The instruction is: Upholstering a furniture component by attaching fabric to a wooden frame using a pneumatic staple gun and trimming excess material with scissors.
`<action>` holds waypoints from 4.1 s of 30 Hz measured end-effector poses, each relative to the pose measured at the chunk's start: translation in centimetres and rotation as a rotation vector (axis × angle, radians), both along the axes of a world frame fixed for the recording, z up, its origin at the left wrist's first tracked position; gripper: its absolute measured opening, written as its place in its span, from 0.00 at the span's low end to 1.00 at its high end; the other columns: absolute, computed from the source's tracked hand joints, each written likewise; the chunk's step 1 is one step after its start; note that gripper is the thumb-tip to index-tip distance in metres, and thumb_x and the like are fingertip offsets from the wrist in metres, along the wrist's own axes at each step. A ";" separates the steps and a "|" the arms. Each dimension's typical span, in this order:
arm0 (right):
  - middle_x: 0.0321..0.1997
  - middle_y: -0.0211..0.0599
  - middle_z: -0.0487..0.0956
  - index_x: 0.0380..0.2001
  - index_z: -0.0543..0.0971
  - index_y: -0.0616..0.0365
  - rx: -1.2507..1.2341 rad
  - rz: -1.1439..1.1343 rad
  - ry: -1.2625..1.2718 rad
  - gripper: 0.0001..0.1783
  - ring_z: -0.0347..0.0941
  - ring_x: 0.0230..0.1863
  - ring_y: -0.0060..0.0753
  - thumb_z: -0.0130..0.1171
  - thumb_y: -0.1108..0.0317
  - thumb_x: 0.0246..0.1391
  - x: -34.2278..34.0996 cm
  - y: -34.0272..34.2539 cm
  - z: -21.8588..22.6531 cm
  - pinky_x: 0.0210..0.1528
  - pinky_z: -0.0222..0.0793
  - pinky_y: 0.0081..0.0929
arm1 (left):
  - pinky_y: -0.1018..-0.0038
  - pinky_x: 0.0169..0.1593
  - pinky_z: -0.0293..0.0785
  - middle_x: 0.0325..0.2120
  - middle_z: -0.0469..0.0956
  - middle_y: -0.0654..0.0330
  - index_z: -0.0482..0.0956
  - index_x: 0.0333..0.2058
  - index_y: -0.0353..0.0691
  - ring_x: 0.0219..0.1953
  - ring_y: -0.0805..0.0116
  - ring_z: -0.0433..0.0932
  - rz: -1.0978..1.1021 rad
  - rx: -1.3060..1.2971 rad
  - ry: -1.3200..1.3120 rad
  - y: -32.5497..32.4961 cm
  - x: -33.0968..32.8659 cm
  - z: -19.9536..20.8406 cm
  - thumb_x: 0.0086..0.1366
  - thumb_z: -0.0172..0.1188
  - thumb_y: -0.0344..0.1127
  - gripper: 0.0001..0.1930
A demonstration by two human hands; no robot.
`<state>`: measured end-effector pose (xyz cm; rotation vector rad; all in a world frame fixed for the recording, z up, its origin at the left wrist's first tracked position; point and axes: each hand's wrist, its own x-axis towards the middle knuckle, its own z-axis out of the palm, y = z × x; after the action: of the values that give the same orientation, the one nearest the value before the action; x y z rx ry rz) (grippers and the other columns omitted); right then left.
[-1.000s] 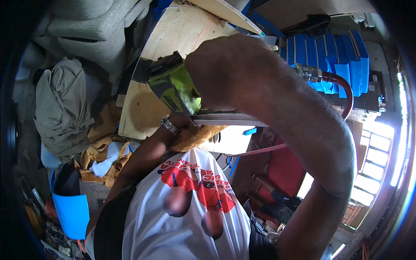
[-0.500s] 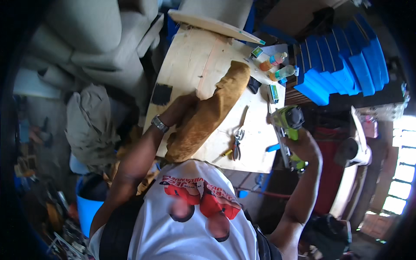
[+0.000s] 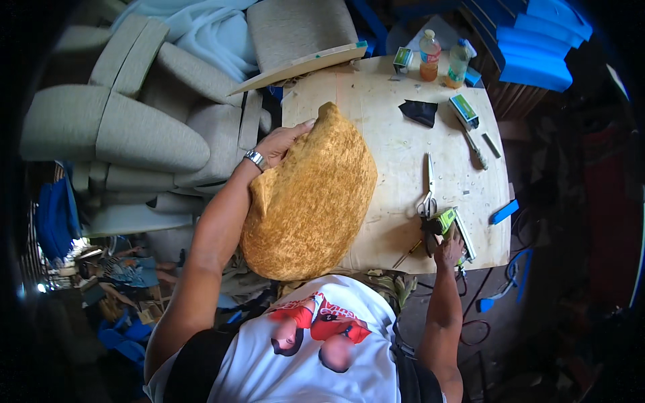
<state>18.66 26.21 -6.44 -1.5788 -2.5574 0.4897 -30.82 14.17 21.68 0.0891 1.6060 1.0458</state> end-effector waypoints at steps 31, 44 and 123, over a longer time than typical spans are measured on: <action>0.61 0.54 0.72 0.61 0.69 0.71 -1.342 0.300 0.779 0.49 0.68 0.61 0.42 0.33 0.31 0.63 -43.2 6.5 16.9 0.66 0.58 0.33 | 0.67 0.28 0.67 0.15 0.71 0.48 0.79 0.30 0.30 0.19 0.67 0.64 -0.212 -0.037 0.970 1.5 -1.6 -2.8 0.69 0.56 0.53 0.25; 0.71 0.53 0.61 0.67 0.58 0.68 -0.748 -0.133 1.012 0.34 0.54 0.72 0.43 0.27 0.51 0.72 -26.6 -8.1 2.7 0.73 0.47 0.34 | 0.69 0.35 0.70 0.21 0.77 0.61 0.81 0.30 0.29 0.26 0.70 0.71 -0.215 0.164 0.795 0.5 1.2 -10.6 0.71 0.51 0.57 0.30; 0.73 0.56 0.55 0.68 0.56 0.67 -1.105 -0.497 0.796 0.38 0.48 0.75 0.47 0.30 0.44 0.70 -19.2 -22.6 -2.3 0.75 0.40 0.34 | 0.68 0.42 0.77 0.41 0.81 0.49 0.75 0.50 0.34 0.39 0.59 0.80 -0.404 0.173 0.219 -5.4 -0.3 -5.8 0.72 0.47 0.45 0.20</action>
<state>-0.55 3.62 -8.74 -1.5934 -1.2055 2.1136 -31.14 8.80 15.89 0.6377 1.5997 0.8757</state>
